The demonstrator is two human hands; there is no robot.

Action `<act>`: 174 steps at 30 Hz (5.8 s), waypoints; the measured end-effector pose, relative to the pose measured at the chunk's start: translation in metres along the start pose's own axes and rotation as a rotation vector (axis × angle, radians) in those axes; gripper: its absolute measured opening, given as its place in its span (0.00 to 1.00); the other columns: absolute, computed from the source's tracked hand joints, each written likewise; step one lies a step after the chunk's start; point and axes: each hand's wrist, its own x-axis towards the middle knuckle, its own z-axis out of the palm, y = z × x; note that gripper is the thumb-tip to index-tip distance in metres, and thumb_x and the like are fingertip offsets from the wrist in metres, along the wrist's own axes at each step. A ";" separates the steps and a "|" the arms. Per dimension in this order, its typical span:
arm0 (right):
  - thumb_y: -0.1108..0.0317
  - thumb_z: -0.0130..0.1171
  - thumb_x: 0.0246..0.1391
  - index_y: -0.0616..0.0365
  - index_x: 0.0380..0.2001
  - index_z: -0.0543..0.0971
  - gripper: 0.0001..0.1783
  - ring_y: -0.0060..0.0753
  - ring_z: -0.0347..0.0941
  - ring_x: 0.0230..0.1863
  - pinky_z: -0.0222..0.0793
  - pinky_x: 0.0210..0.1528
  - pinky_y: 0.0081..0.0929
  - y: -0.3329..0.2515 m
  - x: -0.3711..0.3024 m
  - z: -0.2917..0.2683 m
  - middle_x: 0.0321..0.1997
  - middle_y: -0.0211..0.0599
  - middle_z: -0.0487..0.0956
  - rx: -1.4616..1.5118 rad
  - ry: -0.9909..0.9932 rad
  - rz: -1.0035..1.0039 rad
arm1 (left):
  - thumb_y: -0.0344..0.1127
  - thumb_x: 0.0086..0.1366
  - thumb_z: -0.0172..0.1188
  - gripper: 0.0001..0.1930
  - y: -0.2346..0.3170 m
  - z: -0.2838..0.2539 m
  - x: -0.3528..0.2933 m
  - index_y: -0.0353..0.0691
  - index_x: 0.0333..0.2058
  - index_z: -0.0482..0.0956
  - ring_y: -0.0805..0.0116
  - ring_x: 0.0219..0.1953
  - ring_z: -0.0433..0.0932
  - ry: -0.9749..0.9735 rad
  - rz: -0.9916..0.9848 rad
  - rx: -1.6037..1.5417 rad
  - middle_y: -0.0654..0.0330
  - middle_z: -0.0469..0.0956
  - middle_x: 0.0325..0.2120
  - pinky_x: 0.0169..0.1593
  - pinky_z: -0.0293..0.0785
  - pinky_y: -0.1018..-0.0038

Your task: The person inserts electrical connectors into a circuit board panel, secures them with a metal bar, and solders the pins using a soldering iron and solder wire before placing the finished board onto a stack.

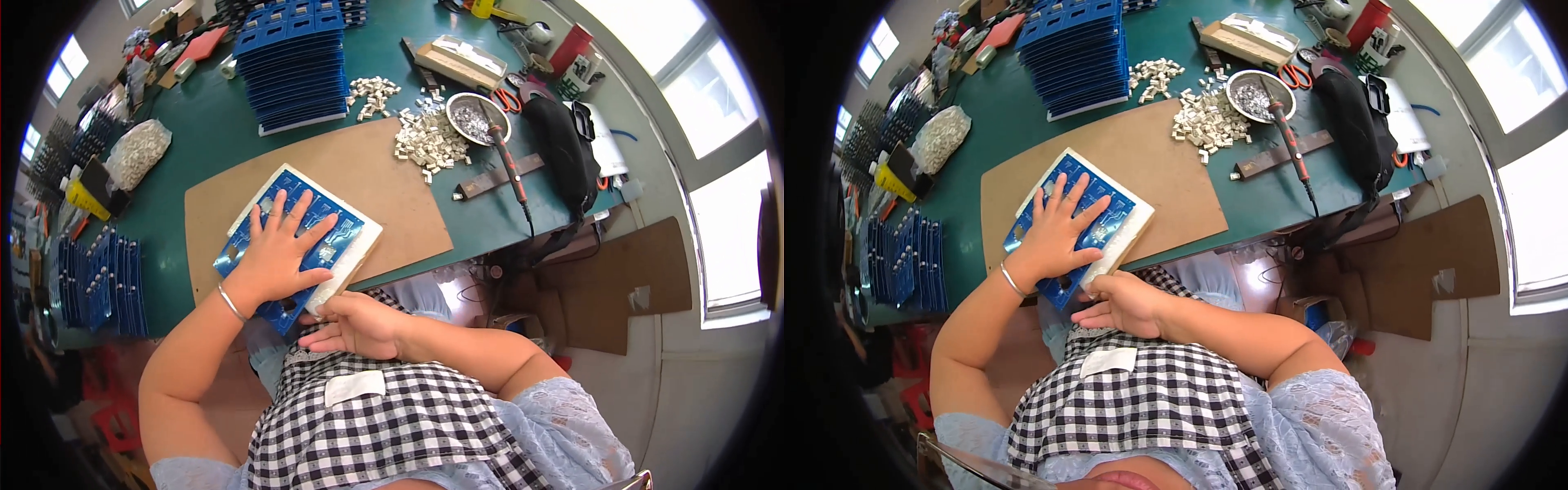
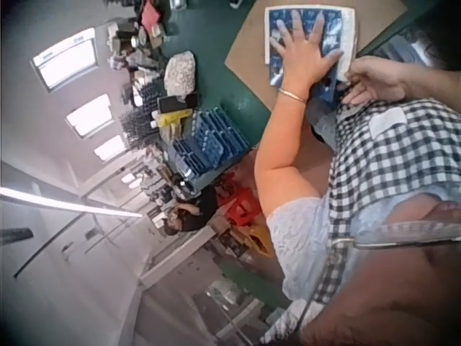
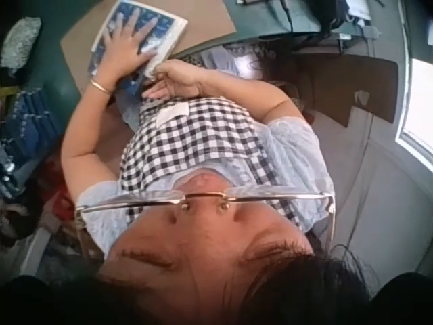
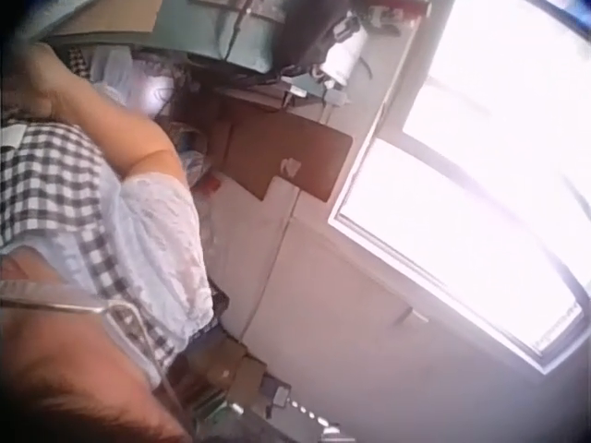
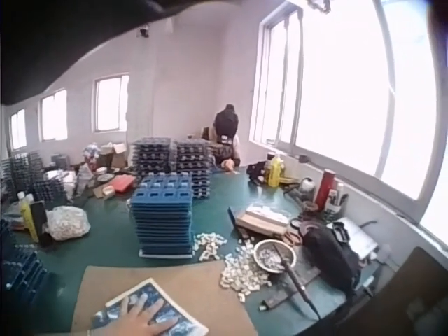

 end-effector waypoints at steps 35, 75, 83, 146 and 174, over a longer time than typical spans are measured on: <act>0.60 0.54 0.55 0.38 0.42 0.84 0.14 0.35 0.68 0.57 0.57 0.62 0.43 -0.126 0.045 0.006 0.53 0.28 0.74 -2.462 0.339 -0.891 | 0.39 0.49 0.67 0.16 -0.041 0.009 -0.011 0.39 0.35 0.78 0.51 0.49 0.69 0.403 0.104 -0.510 0.54 0.70 0.42 0.63 0.58 0.50; 0.72 0.52 0.48 0.58 0.41 0.74 0.14 0.29 0.73 0.38 0.65 0.47 0.28 -0.180 -0.113 -0.091 0.35 0.30 0.71 -2.841 0.773 -0.616 | 0.33 0.49 0.67 0.13 -0.034 0.007 -0.014 0.38 0.34 0.80 0.53 0.49 0.75 0.431 0.189 -0.215 0.54 0.76 0.39 0.58 0.67 0.53; 0.71 0.53 0.45 0.58 0.41 0.75 0.16 0.29 0.72 0.38 0.64 0.45 0.28 -0.148 -0.098 -0.047 0.34 0.31 0.69 -2.755 0.594 -0.733 | 0.32 0.49 0.67 0.14 -0.035 0.009 -0.015 0.38 0.36 0.79 0.53 0.51 0.74 0.442 0.193 -0.215 0.54 0.76 0.40 0.58 0.67 0.52; 0.60 0.60 0.56 0.63 0.45 0.77 0.19 0.37 0.74 0.39 0.72 0.39 0.32 -0.091 0.000 -0.020 0.43 0.40 0.76 -1.432 0.821 -1.172 | 0.33 0.49 0.67 0.13 -0.041 0.010 -0.021 0.37 0.35 0.80 0.56 0.41 0.72 0.485 0.174 -0.376 0.57 0.73 0.34 0.44 0.72 0.65; 0.60 0.52 0.62 0.54 0.47 0.73 0.14 0.27 0.71 0.31 0.68 0.34 0.21 -0.137 -0.066 -0.068 0.35 0.38 0.79 -0.305 0.306 -1.831 | 0.34 0.52 0.65 0.11 -0.046 0.029 -0.030 0.39 0.33 0.76 0.55 0.45 0.71 0.680 0.075 -0.464 0.57 0.72 0.38 0.51 0.70 0.64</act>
